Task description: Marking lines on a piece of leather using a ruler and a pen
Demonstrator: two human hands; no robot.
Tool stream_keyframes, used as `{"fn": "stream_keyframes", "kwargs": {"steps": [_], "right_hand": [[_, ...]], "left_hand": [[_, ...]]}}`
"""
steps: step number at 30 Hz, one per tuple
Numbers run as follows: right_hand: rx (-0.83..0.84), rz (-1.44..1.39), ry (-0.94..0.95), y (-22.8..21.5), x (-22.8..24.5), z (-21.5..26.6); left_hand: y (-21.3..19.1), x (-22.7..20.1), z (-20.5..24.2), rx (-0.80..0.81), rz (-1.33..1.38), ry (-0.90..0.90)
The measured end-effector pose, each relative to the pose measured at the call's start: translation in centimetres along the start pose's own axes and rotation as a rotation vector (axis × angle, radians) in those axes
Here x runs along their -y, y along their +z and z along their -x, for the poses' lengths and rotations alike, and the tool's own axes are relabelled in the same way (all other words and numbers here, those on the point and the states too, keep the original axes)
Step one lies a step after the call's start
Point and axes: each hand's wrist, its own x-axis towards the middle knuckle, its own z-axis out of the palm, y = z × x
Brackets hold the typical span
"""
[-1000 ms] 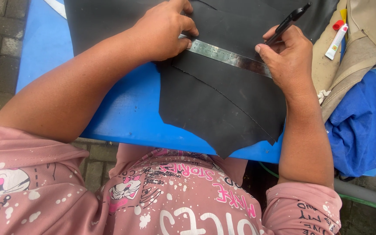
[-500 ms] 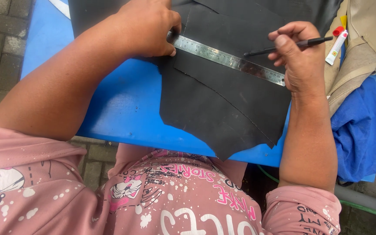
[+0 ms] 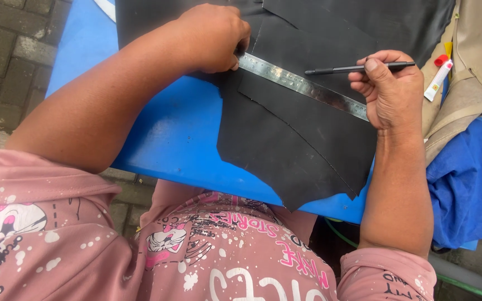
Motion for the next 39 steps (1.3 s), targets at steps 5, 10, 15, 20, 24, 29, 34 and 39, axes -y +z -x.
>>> {"fn": "stream_keyframes", "kwargs": {"steps": [5,10,15,20,24,29,34,39], "right_hand": [[0.097,-0.047,0.067,3.0,-1.1,0.9],[0.169,0.01,0.14,6.0,-2.1,1.3],[0.207,0.141,0.057,5.3,-1.2,1.6],[0.192,0.099,0.126,5.0,-1.2,0.5],[0.21,-0.024,0.196,6.8,-1.5,-0.2],[0.214,-0.004,0.227,10.6,-0.3,-0.6],[0.249,-0.013,0.239,12.7,-0.2,-1.3],[0.261,0.031,0.211,13.5,0.3,-1.2]], "left_hand": [[-0.4,-0.3,-0.1,0.031,0.024,-0.023],[-0.2,-0.3,0.1,-0.027,0.012,0.004],[-0.9,-1.1,1.3,-0.044,0.043,-0.018],[-0.5,0.2,0.1,0.054,0.011,-0.03],[-0.5,0.2,-0.2,0.055,0.009,-0.027],[-2.3,0.0,1.1,0.059,0.112,-0.072],[-3.2,1.5,1.4,0.096,0.251,-0.089],[-3.6,2.4,2.5,0.005,0.301,-0.039]]}}
